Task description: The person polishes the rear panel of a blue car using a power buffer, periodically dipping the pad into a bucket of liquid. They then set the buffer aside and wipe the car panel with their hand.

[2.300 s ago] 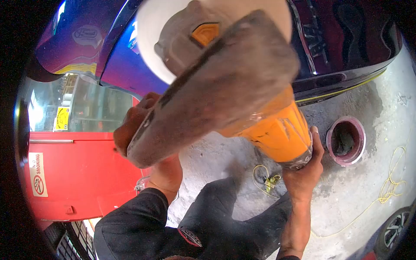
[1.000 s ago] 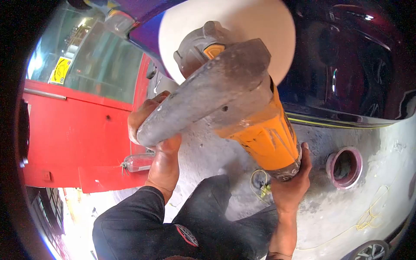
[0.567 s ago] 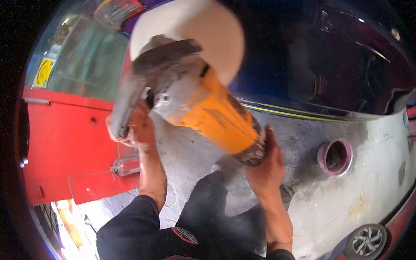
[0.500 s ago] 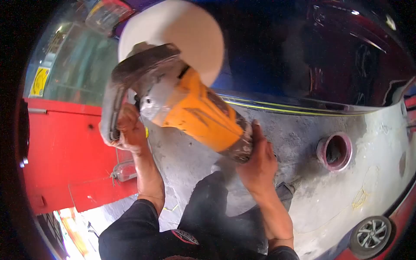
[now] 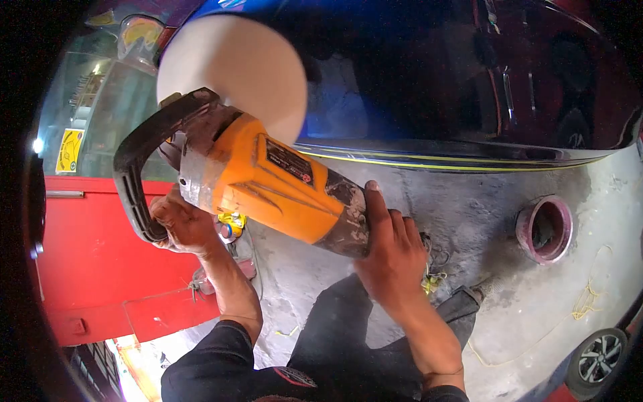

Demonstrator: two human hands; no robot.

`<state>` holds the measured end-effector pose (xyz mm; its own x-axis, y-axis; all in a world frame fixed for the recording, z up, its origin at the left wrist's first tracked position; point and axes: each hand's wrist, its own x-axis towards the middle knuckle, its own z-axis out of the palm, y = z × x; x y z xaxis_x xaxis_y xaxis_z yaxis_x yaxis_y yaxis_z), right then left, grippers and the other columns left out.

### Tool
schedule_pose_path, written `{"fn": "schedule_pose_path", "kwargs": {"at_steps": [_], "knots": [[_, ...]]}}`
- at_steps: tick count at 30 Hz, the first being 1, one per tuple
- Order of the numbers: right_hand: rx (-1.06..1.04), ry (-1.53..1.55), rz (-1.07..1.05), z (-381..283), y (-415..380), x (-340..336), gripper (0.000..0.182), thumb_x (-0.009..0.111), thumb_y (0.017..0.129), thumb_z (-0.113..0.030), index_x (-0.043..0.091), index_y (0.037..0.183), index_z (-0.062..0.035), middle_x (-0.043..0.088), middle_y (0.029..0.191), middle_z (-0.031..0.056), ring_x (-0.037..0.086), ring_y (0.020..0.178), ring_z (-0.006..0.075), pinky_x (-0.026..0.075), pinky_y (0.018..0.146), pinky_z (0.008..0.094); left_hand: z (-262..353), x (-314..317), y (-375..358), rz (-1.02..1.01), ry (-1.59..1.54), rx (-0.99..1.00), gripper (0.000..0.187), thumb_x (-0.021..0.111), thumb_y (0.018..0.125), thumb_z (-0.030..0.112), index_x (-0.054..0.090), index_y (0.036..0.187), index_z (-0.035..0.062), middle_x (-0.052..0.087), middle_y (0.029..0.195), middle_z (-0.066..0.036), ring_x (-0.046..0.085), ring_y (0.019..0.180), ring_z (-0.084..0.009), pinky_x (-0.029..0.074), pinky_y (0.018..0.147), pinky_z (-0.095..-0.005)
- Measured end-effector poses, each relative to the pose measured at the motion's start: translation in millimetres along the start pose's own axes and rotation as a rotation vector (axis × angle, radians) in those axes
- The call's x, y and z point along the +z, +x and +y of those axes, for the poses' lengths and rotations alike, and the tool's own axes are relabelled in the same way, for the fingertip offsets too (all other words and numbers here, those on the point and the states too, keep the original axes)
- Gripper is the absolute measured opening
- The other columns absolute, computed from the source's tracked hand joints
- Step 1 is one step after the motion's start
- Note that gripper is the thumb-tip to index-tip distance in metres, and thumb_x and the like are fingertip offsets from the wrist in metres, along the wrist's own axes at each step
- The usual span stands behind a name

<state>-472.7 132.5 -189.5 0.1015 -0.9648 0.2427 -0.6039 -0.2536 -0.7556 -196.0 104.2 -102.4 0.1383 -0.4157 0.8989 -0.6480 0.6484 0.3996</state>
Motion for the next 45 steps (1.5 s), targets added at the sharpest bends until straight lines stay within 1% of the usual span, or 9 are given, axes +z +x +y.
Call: {"fn": "schedule_pose_path", "kwargs": {"at_steps": [3,6,13,28,32,38,40,41,45], "knots": [[0.017,0.013,0.017,3.0,-2.7,-8.4,0.083,0.087,0.067,-0.010,0.049,0.141,-0.0013,0.066,0.128,0.0168,0.068,0.101,0.0358,0.055,0.086,0.0422,8.8,11.3,5.7,-0.013,-0.022,-0.007,0.052,0.053,0.105,0.032,0.034,0.064,0.0052,0.032,0.057,-0.004,0.030,0.055,-0.0172,0.020,0.053,-0.0335],[-0.022,0.070,0.138,13.1,-5.1,-11.4,0.089,0.079,0.061,0.001,0.051,0.145,-0.0058,0.062,0.087,0.0116,0.059,0.076,0.0303,0.051,0.069,0.0392,14.8,17.5,6.4,-0.035,0.019,0.035,0.053,0.052,0.105,0.034,0.035,0.064,0.0055,0.034,0.057,-0.005,0.029,0.055,-0.0173,0.021,0.054,-0.0343],[0.006,0.105,0.137,33.3,-10.4,-30.7,0.093,0.081,0.056,0.002,0.050,0.144,-0.0042,0.062,0.089,0.0115,0.058,0.075,0.0300,0.050,0.066,0.0386,29.4,26.9,4.2,-0.153,-0.021,-0.093,0.057,0.039,0.107,0.043,0.028,0.062,0.0105,0.030,0.060,-0.003,0.032,0.063,-0.0184,0.025,0.061,-0.0342],[0.065,0.169,0.213,62.5,-34.9,-89.4,0.090,0.082,0.056,0.000,0.051,0.141,-0.0006,0.059,0.086,0.0117,0.057,0.075,0.0313,0.048,0.067,0.0395,90.6,98.7,14.4,-0.158,-0.072,0.037,0.046,0.039,0.104,0.024,0.026,0.061,0.0139,0.030,0.058,-0.003,0.032,0.059,-0.0174,0.028,0.057,-0.0334],[0.072,0.180,0.252,74.3,-38.8,-100.4,0.088,0.083,0.058,-0.002,0.052,0.140,0.0007,0.060,0.087,0.0117,0.058,0.075,0.0312,0.048,0.067,0.0394,100.9,107.1,10.1,-0.157,-0.111,-0.037,0.046,0.041,0.103,0.024,0.027,0.061,0.0142,0.031,0.059,-0.003,0.033,0.061,-0.0179,0.031,0.062,-0.0337],[0.109,0.195,0.275,92.5,-48.0,-117.8,0.087,0.085,0.060,-0.004,0.051,0.140,0.0012,0.062,0.089,0.0119,0.059,0.075,0.0316,0.049,0.067,0.0394,113.9,135.6,15.1,-0.297,-0.315,0.030,0.043,0.046,0.106,0.018,0.030,0.067,0.0125,0.020,0.069,0.002,0.024,0.055,-0.0108,0.031,0.058,-0.0316],[0.118,0.192,0.304,98.1,-49.9,-121.0,0.088,0.086,0.060,-0.005,0.051,0.141,0.0011,0.062,0.089,0.0121,0.059,0.075,0.0316,0.049,0.067,0.0396,128.2,159.6,17.3,0.125,-0.431,-0.190,0.043,0.045,0.106,0.018,0.030,0.067,0.0125,0.021,0.069,0.002,0.026,0.056,-0.0115,0.031,0.059,-0.0321],[0.121,0.183,0.312,102.5,-50.8,-122.7,0.088,0.086,0.060,-0.005,0.050,0.141,0.0011,0.062,0.089,0.0122,0.060,0.075,0.0316,0.049,0.067,0.0398,127.3,164.6,15.8,0.186,-0.423,-0.221,0.042,0.046,0.106,0.018,0.030,0.067,0.0125,0.021,0.069,0.001,0.026,0.056,-0.0117,0.031,0.059,-0.0321],[0.105,0.182,0.358,112.1,-51.5,-127.6,0.088,0.087,0.061,-0.007,0.051,0.141,0.0011,0.062,0.088,0.0122,0.060,0.075,0.0315,0.049,0.067,0.0399,100.9,139.4,-9.4,0.028,-0.165,-0.124,0.042,0.047,0.104,0.017,0.030,0.065,0.0125,0.023,0.068,0.001,0.027,0.058,-0.0126,0.031,0.061,-0.0324]]}}
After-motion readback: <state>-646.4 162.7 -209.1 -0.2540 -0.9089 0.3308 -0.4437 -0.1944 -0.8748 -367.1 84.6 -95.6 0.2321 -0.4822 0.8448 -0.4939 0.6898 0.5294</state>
